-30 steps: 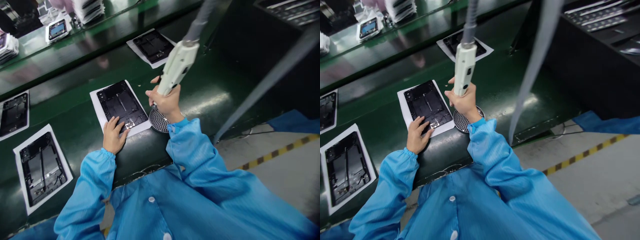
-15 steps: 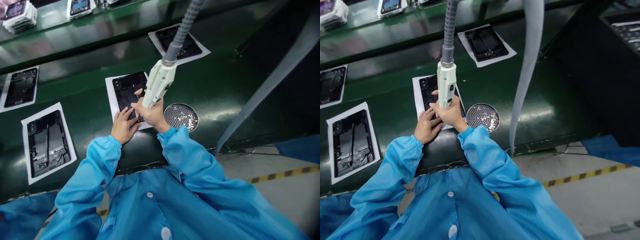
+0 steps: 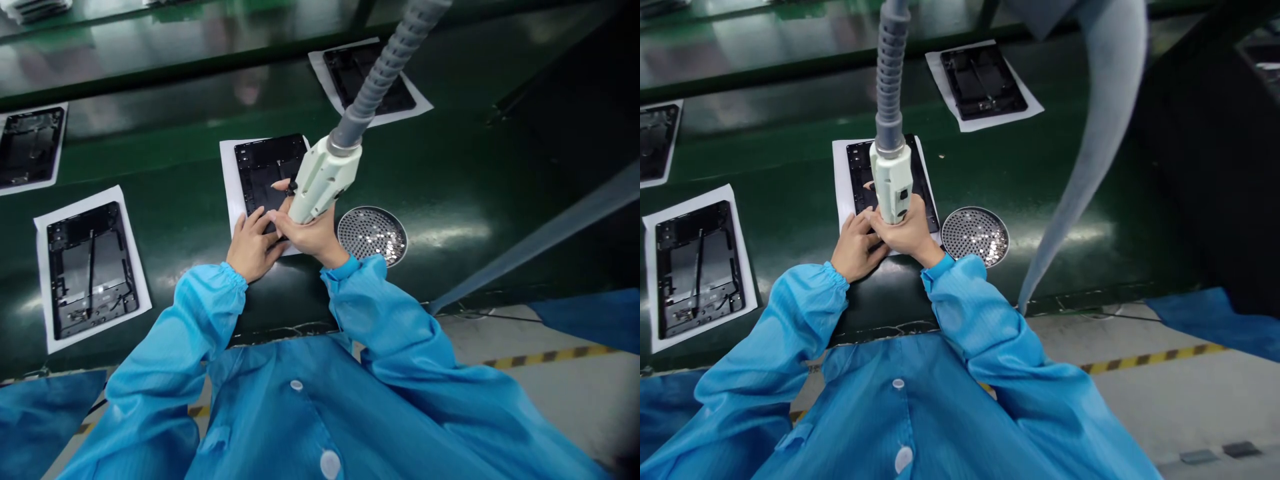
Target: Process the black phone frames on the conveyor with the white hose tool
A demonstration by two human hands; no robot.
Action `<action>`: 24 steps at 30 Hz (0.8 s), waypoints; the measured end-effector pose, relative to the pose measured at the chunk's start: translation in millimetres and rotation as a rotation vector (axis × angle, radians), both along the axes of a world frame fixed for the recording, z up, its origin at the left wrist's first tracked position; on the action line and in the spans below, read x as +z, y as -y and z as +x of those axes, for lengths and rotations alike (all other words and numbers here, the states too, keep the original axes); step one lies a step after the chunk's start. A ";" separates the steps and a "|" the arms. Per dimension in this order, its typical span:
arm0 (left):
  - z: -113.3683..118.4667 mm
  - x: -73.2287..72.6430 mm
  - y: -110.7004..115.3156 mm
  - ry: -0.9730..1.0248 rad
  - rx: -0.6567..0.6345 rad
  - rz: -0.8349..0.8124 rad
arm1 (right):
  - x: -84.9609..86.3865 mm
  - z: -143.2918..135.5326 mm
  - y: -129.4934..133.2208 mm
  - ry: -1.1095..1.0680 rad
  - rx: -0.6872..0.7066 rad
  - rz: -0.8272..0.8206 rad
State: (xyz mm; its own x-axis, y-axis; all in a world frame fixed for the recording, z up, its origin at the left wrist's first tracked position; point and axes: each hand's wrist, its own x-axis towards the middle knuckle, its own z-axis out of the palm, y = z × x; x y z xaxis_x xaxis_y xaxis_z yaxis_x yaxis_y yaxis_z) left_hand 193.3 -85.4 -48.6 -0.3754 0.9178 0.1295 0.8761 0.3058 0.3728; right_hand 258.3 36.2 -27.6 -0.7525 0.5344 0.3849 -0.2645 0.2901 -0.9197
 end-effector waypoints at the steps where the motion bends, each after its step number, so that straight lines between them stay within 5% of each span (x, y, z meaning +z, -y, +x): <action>1: 0.2 0.0 -0.1 0.003 -0.001 0.002 | 0.1 0.8 -0.3 0.007 0.003 -0.012; 24: 1.0 1.9 -1.7 0.023 -0.007 -0.006 | -3.0 2.6 -2.3 -0.018 -0.002 -0.024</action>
State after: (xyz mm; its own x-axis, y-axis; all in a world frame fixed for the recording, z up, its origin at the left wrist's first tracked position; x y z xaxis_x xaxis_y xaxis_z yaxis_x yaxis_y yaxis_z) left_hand 194.3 -83.7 -46.7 -0.3721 0.9210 0.1154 0.8691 0.3021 0.3915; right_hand 260.9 38.5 -30.6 -0.7443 0.5451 0.3858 -0.2808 0.2686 -0.9214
